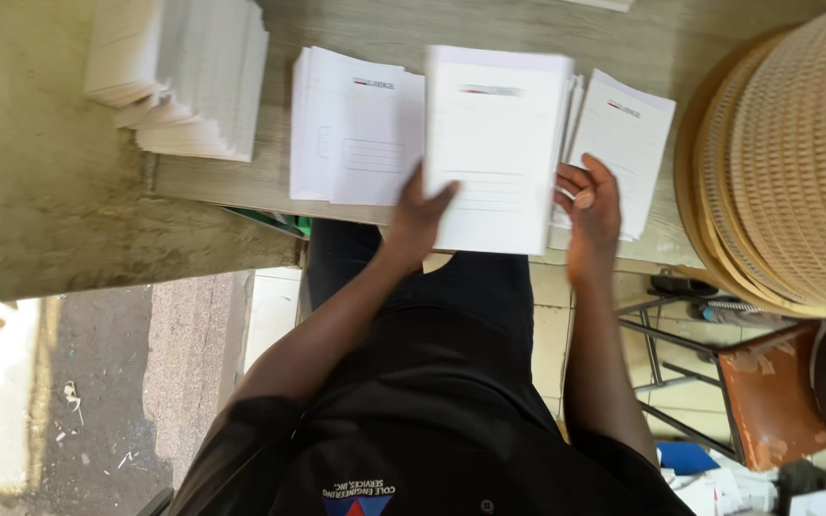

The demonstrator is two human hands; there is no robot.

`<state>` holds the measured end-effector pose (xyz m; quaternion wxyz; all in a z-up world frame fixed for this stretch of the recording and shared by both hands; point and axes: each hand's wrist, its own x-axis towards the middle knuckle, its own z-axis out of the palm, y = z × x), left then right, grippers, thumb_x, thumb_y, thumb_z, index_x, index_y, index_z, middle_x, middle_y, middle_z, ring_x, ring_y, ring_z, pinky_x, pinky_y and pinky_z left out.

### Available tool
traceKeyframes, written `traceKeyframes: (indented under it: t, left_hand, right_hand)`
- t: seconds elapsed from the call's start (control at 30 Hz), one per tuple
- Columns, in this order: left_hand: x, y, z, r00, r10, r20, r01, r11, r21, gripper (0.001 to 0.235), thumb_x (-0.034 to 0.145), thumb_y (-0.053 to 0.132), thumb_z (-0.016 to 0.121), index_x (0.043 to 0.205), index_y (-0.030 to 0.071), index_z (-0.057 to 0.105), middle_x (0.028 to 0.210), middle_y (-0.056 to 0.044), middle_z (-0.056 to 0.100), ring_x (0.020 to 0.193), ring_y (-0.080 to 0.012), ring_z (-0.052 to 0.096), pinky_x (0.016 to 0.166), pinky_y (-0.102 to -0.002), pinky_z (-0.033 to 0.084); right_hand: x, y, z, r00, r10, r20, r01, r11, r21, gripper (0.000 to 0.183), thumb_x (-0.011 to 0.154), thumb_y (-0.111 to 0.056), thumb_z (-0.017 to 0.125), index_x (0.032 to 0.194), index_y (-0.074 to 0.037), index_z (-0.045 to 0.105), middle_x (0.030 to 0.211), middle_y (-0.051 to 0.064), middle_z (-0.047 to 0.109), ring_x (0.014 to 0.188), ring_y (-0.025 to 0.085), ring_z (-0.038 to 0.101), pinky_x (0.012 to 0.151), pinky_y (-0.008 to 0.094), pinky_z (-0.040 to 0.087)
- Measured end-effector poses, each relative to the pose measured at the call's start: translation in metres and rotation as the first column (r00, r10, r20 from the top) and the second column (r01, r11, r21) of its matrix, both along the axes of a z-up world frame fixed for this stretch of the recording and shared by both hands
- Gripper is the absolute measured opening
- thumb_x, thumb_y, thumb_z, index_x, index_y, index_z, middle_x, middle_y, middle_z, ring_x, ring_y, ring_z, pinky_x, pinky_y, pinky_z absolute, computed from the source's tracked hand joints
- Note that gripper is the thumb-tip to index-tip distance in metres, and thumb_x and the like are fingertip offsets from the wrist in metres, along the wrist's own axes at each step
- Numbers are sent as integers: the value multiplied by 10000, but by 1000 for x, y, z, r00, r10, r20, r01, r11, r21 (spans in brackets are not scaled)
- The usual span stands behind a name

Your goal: The person repeatedly picks up sheets of paper from a large pile on a table and places them into smaller, organized stacks. The person handles the papers by hand, separating them into neat piles labeled 'LODGE' throughout the clip.

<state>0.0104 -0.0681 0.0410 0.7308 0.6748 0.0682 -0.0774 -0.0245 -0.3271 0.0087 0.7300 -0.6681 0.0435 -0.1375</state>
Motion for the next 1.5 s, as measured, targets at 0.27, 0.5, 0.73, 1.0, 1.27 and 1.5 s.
traceKeyframes:
  t: [0.27,0.5,0.73,1.0,1.27,1.5]
  left_hand:
    - [47,-188,-39,931,-352,90,306,893,330,745,1043,301,653,1703,114,363,1735,-229,397,1620,-454,369,1315,-566,346]
    - [74,-215,-89,918,-383,-104,389,812,436,1090,918,403,807,1721,-15,200,1764,-297,205,1660,-473,170,1364,-572,217]
    - [101,-222,-104,909,-243,-338,314,933,175,1146,863,582,834,1698,20,286,1690,-270,405,1572,-430,390,1229,-589,409]
    - [74,-206,-81,921,-382,77,389,912,-130,715,1029,237,794,1636,27,479,1586,-239,577,1511,-347,503,1264,-563,393]
    - [84,-186,-21,732,-552,398,633,768,-100,1073,900,320,982,1717,156,306,1659,-165,488,1565,-295,444,1320,-519,359]
    - [65,-171,-30,715,-531,455,604,797,-19,1304,814,365,1015,1779,140,167,1780,-260,247,1660,-438,219,1369,-589,208]
  right_hand:
    - [13,-95,46,948,-301,-108,147,712,-686,768,1024,-40,823,1686,-167,457,1353,206,663,882,224,626,748,375,575]
    - [18,-113,0,842,-343,-417,-45,724,-688,856,932,-201,865,1630,59,443,1551,342,518,1468,478,492,1224,512,429]
    - [13,-103,31,820,-373,-434,39,793,-608,909,937,-172,858,1687,-22,367,1520,302,549,1463,449,521,1223,484,446]
    - [5,-121,51,902,-236,-362,106,933,-344,859,1056,-223,725,1715,-1,219,1677,359,365,1555,530,359,1285,622,340]
    - [-5,-172,31,995,-82,-51,67,964,-257,422,1044,-218,736,1379,5,608,1209,238,699,1126,347,697,1089,565,521]
    - [-16,-133,27,996,-78,52,83,989,-119,622,1012,-184,796,1489,-20,432,1415,119,581,1340,206,515,1156,474,450]
